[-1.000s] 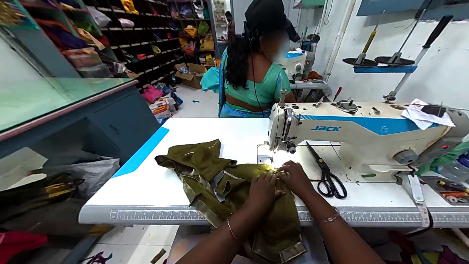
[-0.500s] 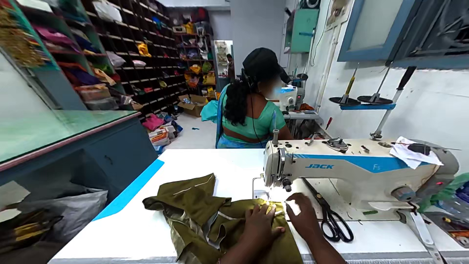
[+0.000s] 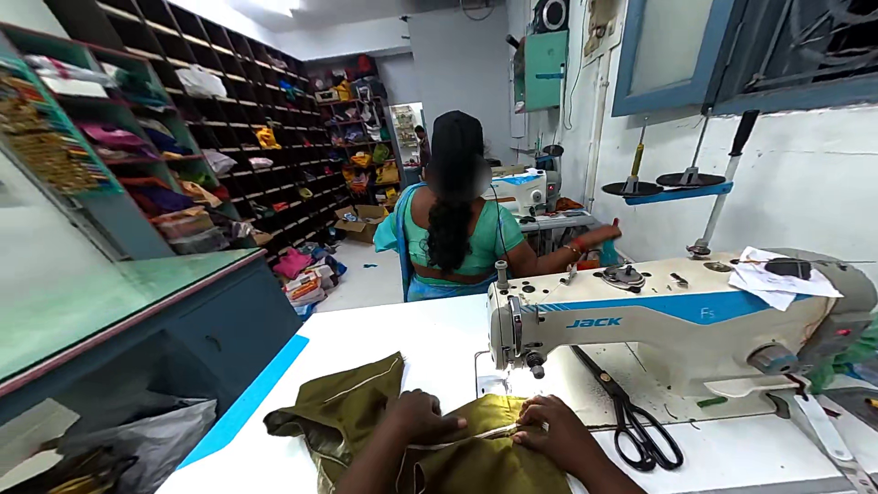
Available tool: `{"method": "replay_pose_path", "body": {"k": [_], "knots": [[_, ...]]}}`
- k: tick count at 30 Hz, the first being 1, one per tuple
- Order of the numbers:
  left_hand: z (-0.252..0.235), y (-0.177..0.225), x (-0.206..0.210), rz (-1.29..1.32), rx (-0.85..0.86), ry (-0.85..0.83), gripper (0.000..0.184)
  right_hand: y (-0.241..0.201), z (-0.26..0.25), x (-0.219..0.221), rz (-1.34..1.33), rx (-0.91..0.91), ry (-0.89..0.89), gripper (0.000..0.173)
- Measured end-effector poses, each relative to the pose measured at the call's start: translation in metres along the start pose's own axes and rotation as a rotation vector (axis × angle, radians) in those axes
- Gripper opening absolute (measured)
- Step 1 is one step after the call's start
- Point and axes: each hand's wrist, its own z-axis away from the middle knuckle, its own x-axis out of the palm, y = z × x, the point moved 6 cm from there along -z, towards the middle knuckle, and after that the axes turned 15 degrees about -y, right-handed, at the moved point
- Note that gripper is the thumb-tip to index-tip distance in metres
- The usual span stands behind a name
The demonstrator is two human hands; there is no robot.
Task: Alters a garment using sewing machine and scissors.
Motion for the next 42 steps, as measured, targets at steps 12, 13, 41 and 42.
{"method": "replay_pose_path", "body": {"k": [12,13,41,42], "knots": [[0.076,0.12,0.04,-0.463,0.233,0.709,0.028,0.0,0.001,0.001,0.029,-0.052,0.034,0.033],[0.078,0.124,0.05,-0.465,0.141,0.732,0.033,0.0,0.001,0.0,0.029,-0.055,0.028,0.034],[-0.016,0.11,0.08,0.031,0.29,0.2,0.091,0.009,0.006,-0.011,0.132,0.168,0.211,0.041],[-0.014,0.11,0.081,0.038,0.292,0.207,0.093,0.009,0.005,-0.009,0.164,0.171,0.184,0.041]]}}
